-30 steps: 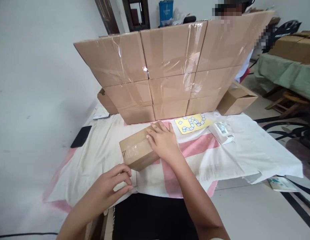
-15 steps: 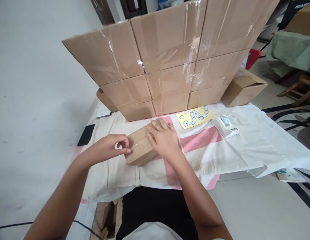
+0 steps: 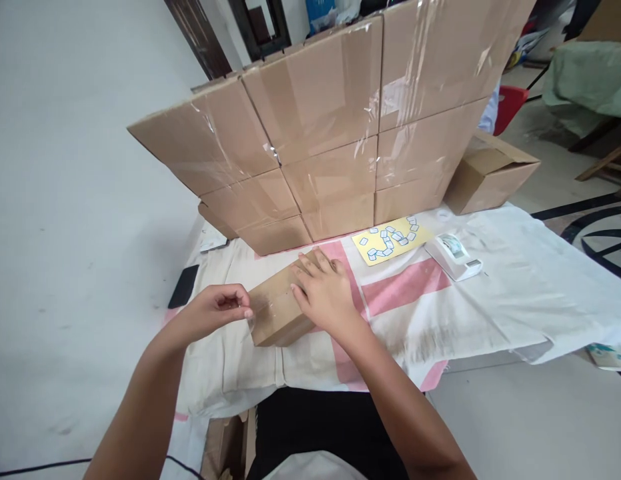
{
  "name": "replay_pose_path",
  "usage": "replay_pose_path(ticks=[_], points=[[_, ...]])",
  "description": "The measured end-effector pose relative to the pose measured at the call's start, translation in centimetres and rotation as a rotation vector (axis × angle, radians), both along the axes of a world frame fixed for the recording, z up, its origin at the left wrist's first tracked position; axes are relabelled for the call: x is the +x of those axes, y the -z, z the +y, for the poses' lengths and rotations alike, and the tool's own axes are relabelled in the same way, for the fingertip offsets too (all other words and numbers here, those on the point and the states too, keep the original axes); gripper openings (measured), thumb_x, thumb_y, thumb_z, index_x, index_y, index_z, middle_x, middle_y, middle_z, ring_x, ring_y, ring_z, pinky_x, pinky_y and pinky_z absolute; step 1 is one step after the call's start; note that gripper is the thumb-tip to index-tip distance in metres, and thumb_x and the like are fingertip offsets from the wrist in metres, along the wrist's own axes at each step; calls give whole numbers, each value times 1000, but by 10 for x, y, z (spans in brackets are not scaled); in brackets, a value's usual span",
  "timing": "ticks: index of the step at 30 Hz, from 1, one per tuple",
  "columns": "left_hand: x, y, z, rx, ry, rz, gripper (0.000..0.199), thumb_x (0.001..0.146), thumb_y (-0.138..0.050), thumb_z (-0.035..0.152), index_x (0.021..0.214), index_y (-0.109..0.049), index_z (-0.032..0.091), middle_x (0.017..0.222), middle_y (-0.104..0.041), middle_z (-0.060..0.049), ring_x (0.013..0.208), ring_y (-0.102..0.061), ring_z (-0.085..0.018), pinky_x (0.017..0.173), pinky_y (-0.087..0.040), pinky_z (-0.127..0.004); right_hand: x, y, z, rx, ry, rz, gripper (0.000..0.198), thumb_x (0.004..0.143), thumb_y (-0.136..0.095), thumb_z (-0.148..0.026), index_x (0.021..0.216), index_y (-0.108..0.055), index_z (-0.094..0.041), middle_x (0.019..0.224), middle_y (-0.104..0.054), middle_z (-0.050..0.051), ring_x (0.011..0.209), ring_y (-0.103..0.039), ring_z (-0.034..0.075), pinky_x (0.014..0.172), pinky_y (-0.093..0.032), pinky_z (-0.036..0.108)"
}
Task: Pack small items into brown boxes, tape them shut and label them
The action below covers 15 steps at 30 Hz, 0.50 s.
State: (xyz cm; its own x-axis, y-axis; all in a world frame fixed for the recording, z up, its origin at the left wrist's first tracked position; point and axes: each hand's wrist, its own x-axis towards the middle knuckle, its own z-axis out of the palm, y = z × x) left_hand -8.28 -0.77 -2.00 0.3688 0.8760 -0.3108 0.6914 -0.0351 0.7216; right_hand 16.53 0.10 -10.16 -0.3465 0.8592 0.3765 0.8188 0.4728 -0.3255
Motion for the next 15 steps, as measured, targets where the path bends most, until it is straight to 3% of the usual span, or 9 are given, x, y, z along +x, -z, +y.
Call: replay_pose_path(ticks=[7,15], points=[[5,24,6,95,-97,46,27,83,-71,45,77,-64,20,73,-65,1,67,-53,-13,63,-41,-26,1,0,0,-9,-3,0,44,105,-40,-38,138,-64,-22,153,-54,7,147,-35,33,108,-32,49],[6,24,7,147,-103,180,29,83,-70,50,78,-63,22,72,-66,3,68,-52,-14,64,-38,-26,1,-1,0,-16,-7,13,44,105,-39,-38,138,-63,-21,153,-54,7,147,-36,34,108,-32,49]])
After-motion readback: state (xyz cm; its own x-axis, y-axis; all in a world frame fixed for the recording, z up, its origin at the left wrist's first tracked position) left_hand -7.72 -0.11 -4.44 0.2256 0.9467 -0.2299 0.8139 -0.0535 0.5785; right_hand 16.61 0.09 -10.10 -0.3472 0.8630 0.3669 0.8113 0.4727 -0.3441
